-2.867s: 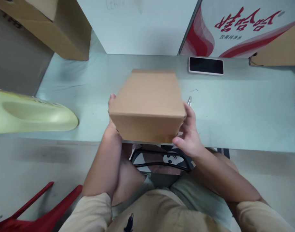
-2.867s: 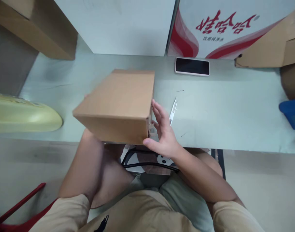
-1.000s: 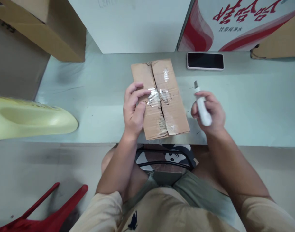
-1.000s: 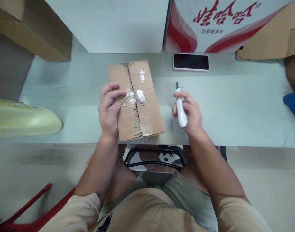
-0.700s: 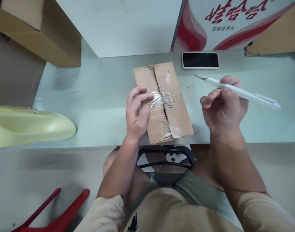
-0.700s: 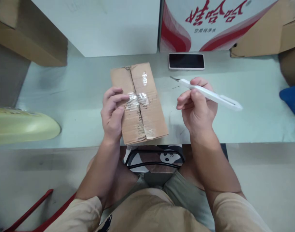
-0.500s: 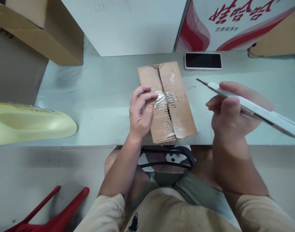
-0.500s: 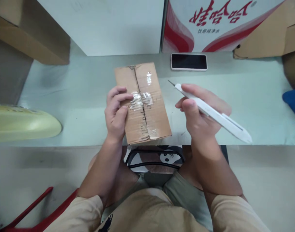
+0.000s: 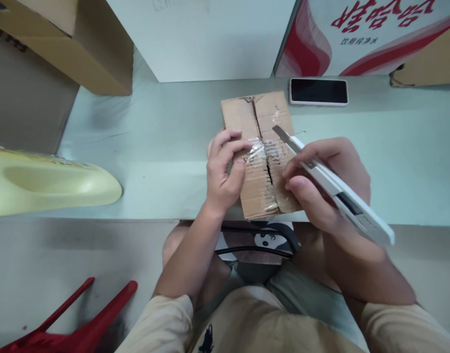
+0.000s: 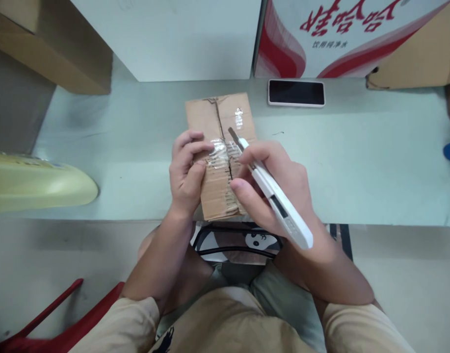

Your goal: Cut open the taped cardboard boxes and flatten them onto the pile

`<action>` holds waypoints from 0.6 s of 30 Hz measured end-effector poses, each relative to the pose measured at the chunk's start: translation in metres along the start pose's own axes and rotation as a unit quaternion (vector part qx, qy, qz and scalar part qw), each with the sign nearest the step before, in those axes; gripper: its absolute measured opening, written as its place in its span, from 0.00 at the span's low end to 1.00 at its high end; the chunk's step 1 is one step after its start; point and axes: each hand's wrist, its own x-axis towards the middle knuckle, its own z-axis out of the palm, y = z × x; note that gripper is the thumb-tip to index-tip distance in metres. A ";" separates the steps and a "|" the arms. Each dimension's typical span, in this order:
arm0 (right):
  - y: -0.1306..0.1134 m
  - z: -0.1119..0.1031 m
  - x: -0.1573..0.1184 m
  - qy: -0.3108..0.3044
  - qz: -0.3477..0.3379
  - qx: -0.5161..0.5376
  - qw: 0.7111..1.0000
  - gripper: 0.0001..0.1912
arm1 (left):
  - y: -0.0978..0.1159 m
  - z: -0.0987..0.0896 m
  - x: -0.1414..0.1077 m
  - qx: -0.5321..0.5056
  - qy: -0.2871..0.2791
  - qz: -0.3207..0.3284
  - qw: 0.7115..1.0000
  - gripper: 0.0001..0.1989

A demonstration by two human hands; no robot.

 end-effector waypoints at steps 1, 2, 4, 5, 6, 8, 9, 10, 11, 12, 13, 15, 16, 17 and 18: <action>0.001 0.001 0.000 0.001 -0.010 -0.016 1.000 0.16 | 0.000 0.000 0.000 0.001 -0.001 0.006 1.000 0.19; 0.003 0.002 0.001 0.002 -0.023 -0.035 0.999 0.14 | 0.000 0.000 0.000 0.005 -0.001 0.009 1.000 0.19; 0.005 0.003 0.001 -0.004 -0.045 -0.068 0.997 0.11 | -0.001 -0.001 0.000 0.016 -0.001 0.010 1.000 0.19; 0.006 0.003 0.001 -0.011 -0.051 -0.077 0.996 0.12 | -0.001 -0.001 0.000 0.021 -0.001 0.008 1.000 0.19; 0.006 0.003 0.001 -0.013 -0.057 -0.082 0.995 0.13 | -0.001 -0.001 0.000 0.025 0.000 0.006 1.000 0.19; 0.005 0.003 0.002 -0.001 -0.063 -0.097 0.993 0.14 | -0.001 -0.002 0.001 0.031 -0.004 0.006 0.999 0.20; 0.005 0.004 0.002 0.009 -0.069 -0.109 0.992 0.13 | -0.001 -0.002 0.001 0.034 -0.007 0.006 0.999 0.20; 0.004 0.004 0.003 0.019 -0.078 -0.120 0.990 0.12 | -0.001 -0.002 0.001 0.035 -0.009 0.006 0.999 0.20; 0.003 0.004 0.003 0.025 -0.088 -0.129 0.987 0.11 | -0.001 -0.002 0.001 0.033 -0.008 0.006 0.999 0.20; 0.003 0.004 0.004 0.027 -0.099 -0.136 0.985 0.10 | -0.001 -0.002 0.002 0.029 -0.006 0.006 1.000 0.20; 0.002 0.004 0.004 0.025 -0.108 -0.141 0.984 0.10 | -0.001 -0.002 0.002 0.023 -0.003 0.007 1.000 0.19; 0.000 0.005 0.005 0.023 -0.125 -0.148 0.981 0.10 | -0.001 -0.002 0.001 0.013 0.005 0.010 1.000 0.18; 0.000 0.005 0.005 0.026 -0.128 -0.154 0.979 0.10 | -0.001 -0.002 0.001 0.011 0.007 0.010 1.000 0.18; -0.001 0.005 0.006 0.029 -0.128 -0.161 0.978 0.09 | -0.001 -0.001 0.001 0.009 0.007 0.011 1.000 0.18; -0.002 0.005 0.006 0.032 -0.128 -0.166 0.977 0.09 | -0.001 -0.001 0.001 0.008 0.008 0.012 1.000 0.17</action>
